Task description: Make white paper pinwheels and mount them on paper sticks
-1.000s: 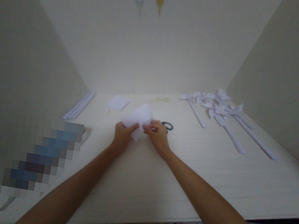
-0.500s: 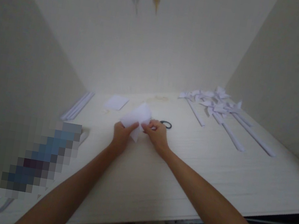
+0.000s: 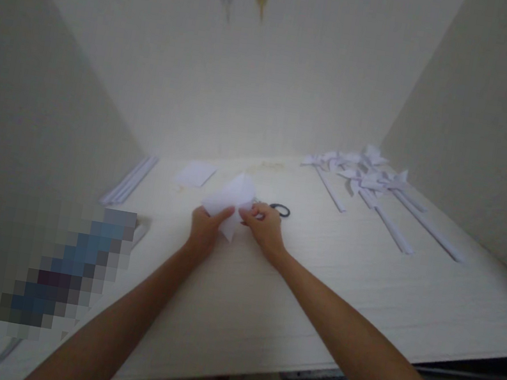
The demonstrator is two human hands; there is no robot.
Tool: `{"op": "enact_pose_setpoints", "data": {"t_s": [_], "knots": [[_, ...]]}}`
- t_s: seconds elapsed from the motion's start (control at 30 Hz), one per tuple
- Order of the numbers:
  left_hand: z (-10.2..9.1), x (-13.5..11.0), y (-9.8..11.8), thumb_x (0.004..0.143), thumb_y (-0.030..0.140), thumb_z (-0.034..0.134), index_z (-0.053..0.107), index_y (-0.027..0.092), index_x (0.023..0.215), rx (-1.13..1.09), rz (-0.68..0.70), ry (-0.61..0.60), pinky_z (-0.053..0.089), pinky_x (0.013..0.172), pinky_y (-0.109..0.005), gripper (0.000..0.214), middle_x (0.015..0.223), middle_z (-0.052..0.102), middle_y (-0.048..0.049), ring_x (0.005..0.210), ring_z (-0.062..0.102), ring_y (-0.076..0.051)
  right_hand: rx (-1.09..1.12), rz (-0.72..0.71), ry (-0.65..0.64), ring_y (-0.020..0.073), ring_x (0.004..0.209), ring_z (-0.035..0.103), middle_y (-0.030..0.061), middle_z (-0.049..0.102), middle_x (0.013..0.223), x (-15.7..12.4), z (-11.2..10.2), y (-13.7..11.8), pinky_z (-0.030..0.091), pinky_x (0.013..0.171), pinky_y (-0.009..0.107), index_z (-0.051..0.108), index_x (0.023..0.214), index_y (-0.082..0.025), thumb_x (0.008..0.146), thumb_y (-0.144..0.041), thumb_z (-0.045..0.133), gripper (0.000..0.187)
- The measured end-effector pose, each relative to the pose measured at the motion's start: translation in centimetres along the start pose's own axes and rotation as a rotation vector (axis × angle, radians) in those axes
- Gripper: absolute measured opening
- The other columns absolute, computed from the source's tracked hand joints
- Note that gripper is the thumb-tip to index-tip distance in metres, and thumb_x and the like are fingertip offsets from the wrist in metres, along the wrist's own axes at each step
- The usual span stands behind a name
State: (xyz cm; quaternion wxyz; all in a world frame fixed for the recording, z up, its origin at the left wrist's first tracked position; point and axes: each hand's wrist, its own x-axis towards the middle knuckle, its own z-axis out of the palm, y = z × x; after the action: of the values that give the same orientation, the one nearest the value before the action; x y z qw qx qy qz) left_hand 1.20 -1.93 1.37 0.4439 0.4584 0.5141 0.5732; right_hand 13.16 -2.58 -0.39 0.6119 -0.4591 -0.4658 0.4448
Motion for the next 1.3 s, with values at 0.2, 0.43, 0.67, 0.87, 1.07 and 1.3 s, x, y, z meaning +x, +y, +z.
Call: {"op": "enact_pose_setpoints", "data": {"t_s": [0.2, 0.43, 0.67, 0.87, 1.07, 1.3], "knots": [[-0.1, 0.2, -0.5, 0.052, 0.026, 0.072, 0.066, 0.008, 0.073, -0.039, 0.000, -0.020, 0.047, 0.055, -0.024, 0.028, 0.072, 0.068, -0.0071, 0.057, 0.059, -0.013, 0.011, 0.017, 0.014, 0.0076, 0.055, 0.050, -0.0012, 0.049, 0.066, 0.1, 0.0, 0.2, 0.053, 0.054, 0.026, 0.047, 0.046, -0.015, 0.054, -0.038, 0.070, 0.033], [-0.1, 0.2, -0.4, 0.052, 0.027, 0.072, 0.066, 0.007, 0.074, -0.054, 0.021, -0.045, 0.048, 0.057, -0.025, 0.030, 0.072, 0.068, -0.0078, 0.058, 0.059, -0.014, -0.005, 0.005, 0.016, 0.0083, 0.056, 0.051, -0.0001, 0.052, 0.067, 0.1, 0.0, 0.3, 0.052, 0.054, 0.026, 0.048, 0.046, -0.016, 0.056, -0.039, 0.069, 0.033], [-0.3, 0.4, -0.5, 0.052, 0.028, 0.072, 0.067, 0.008, 0.072, 0.003, 0.019, -0.058, 0.046, 0.053, -0.025, 0.028, 0.069, 0.068, -0.0067, 0.057, 0.059, -0.014, -0.018, -0.010, 0.029, 0.0095, 0.057, 0.053, 0.0009, 0.054, 0.069, 0.3, -0.1, 0.7, 0.051, 0.055, 0.026, 0.049, 0.048, -0.016, 0.056, -0.040, 0.068, 0.033], [-0.2, 0.3, -0.3, 0.050, 0.027, 0.073, 0.066, 0.007, 0.071, 0.010, 0.018, -0.022, 0.046, 0.053, -0.025, 0.030, 0.068, 0.067, -0.0070, 0.055, 0.058, -0.013, -0.087, -0.048, 0.012, 0.0111, 0.063, 0.052, 0.0030, 0.054, 0.076, 0.2, -0.1, 0.7, 0.049, 0.058, 0.027, 0.048, 0.049, -0.016, 0.060, -0.039, 0.066, 0.030], [-0.2, 0.7, -0.7, 0.047, 0.026, 0.073, 0.066, 0.007, 0.074, -0.101, -0.045, 0.072, 0.048, 0.056, -0.027, 0.034, 0.073, 0.068, -0.0096, 0.058, 0.059, -0.015, -0.084, -0.055, 0.115, 0.0085, 0.061, 0.049, 0.0016, 0.055, 0.088, 0.0, -0.1, 0.4, 0.045, 0.057, 0.025, 0.050, 0.083, -0.020, 0.054, -0.036, 0.071, 0.039], [-0.2, 0.5, -0.5, 0.047, 0.025, 0.073, 0.066, 0.007, 0.072, -0.067, -0.016, 0.052, 0.048, 0.055, -0.026, 0.031, 0.073, 0.068, -0.0088, 0.059, 0.059, -0.015, 0.075, 0.060, 0.019, 0.0126, 0.068, 0.057, 0.0011, 0.056, 0.089, 0.2, 0.2, 1.7, 0.049, 0.065, 0.031, 0.040, 0.104, -0.025, 0.050, -0.030, 0.073, 0.064]]}}
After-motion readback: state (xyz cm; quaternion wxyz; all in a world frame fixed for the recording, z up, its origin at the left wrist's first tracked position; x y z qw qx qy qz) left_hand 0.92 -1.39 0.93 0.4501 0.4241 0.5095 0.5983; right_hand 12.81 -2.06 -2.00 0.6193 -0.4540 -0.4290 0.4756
